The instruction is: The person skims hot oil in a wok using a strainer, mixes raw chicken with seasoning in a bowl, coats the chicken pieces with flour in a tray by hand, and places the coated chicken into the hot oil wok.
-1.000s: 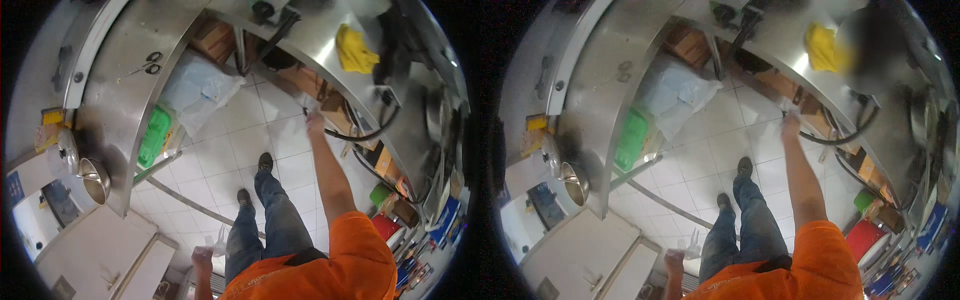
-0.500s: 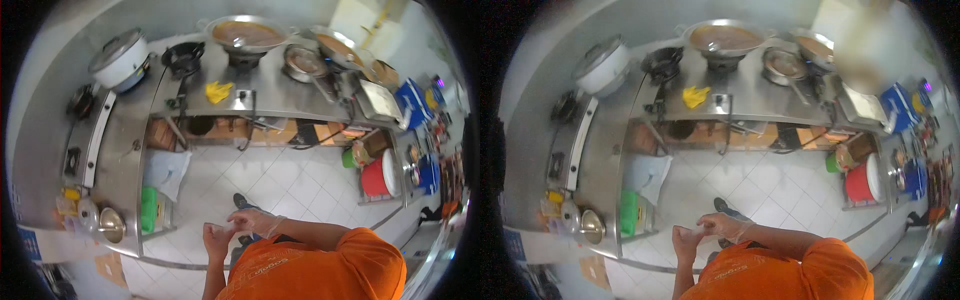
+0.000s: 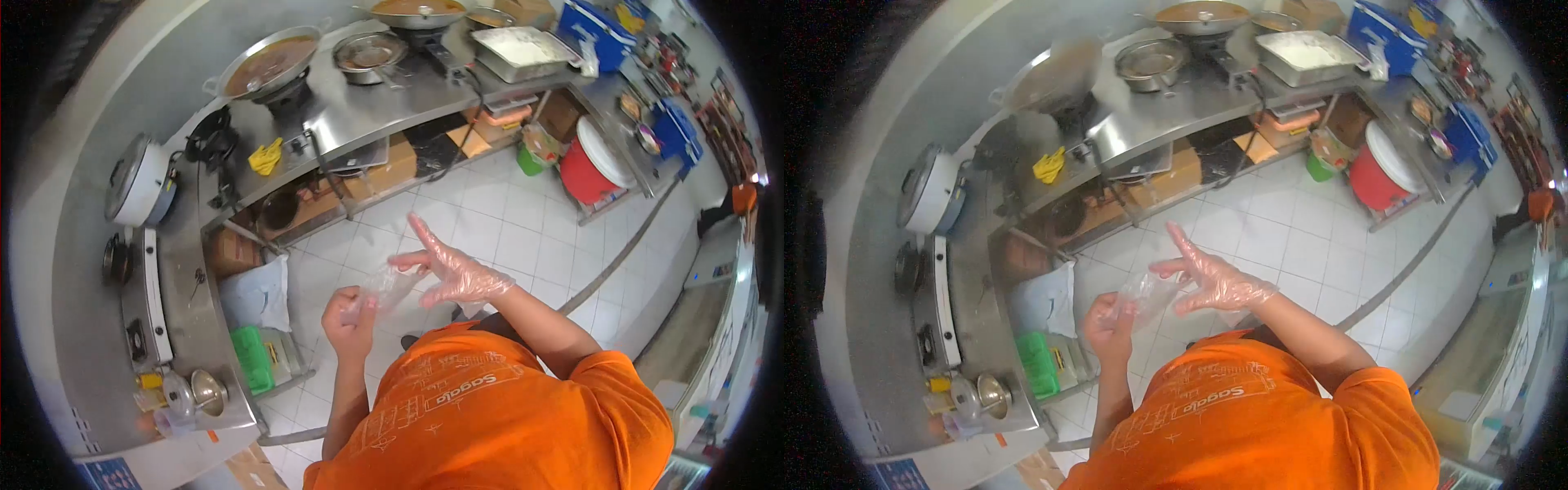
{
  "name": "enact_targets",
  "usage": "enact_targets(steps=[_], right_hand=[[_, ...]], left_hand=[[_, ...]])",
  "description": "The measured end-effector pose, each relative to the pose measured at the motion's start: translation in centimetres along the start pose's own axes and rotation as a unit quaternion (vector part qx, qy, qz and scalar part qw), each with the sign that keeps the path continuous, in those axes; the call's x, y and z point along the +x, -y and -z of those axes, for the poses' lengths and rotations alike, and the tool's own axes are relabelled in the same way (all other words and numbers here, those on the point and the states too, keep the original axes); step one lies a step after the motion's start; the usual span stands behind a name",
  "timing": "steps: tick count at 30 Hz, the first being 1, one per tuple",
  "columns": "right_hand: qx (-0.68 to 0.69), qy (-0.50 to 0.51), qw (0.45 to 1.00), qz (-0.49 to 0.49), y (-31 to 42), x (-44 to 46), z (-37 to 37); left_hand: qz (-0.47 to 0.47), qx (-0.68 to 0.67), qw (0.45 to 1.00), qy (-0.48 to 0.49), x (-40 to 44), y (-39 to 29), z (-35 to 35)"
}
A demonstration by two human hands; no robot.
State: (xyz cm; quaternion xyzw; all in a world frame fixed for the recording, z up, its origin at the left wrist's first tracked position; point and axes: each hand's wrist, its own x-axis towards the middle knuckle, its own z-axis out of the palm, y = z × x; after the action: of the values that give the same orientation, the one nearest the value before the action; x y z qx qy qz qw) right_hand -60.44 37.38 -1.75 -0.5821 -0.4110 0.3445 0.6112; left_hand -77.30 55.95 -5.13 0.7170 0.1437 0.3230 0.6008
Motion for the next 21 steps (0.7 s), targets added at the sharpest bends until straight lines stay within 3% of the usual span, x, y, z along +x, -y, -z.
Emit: enact_targets(steps=[2, 5, 6, 8, 11, 14, 17, 20, 21], right_hand=[[0.034, -0.013, 0.998, 0.044, 0.2, -2.0, 1.8], [0.146, -0.039, 0.985, 0.084, 0.4, -5.0, 4.9], [0.112, -0.046, 0.99, 0.077, 0.6, -6.2, 6.3], [0.049, -0.053, 0.996, 0.06, 1.0, -8.7, 9.6], [-0.038, -0.109, 0.992, -0.046, 0.8, -11.9, 14.0], [0.071, -0.219, 0.967, -0.112, 0.7, -15.3, 18.8], [0.109, -0.256, 0.953, -0.119, 1.5, -18.6, 23.5], [0.02, -0.228, 0.966, -0.117, 2.6, -20.5, 26.9], [-0.015, -0.211, 0.971, -0.114, 2.8, -20.8, 28.2]], left_hand=[[0.088, -0.14, 0.986, 0.011, 0.7, -0.8, -3.9], [0.109, -0.11, 0.985, 0.082, 1.9, -2.1, -9.1], [0.128, -0.125, 0.979, 0.093, 2.2, -2.9, -11.2], [0.168, -0.15, 0.968, 0.108, 2.5, -4.6, -16.2], [0.201, -0.152, 0.954, 0.163, 3.1, -5.2, -23.0], [0.251, -0.145, 0.937, 0.193, 4.3, -4.1, -28.2], [0.262, -0.15, 0.926, 0.228, 5.8, -3.3, -32.1], [0.183, -0.134, 0.94, 0.253, 5.5, -5.6, -36.5], [0.058, -0.037, 0.958, 0.28, 6.0, -5.8, -37.4]])
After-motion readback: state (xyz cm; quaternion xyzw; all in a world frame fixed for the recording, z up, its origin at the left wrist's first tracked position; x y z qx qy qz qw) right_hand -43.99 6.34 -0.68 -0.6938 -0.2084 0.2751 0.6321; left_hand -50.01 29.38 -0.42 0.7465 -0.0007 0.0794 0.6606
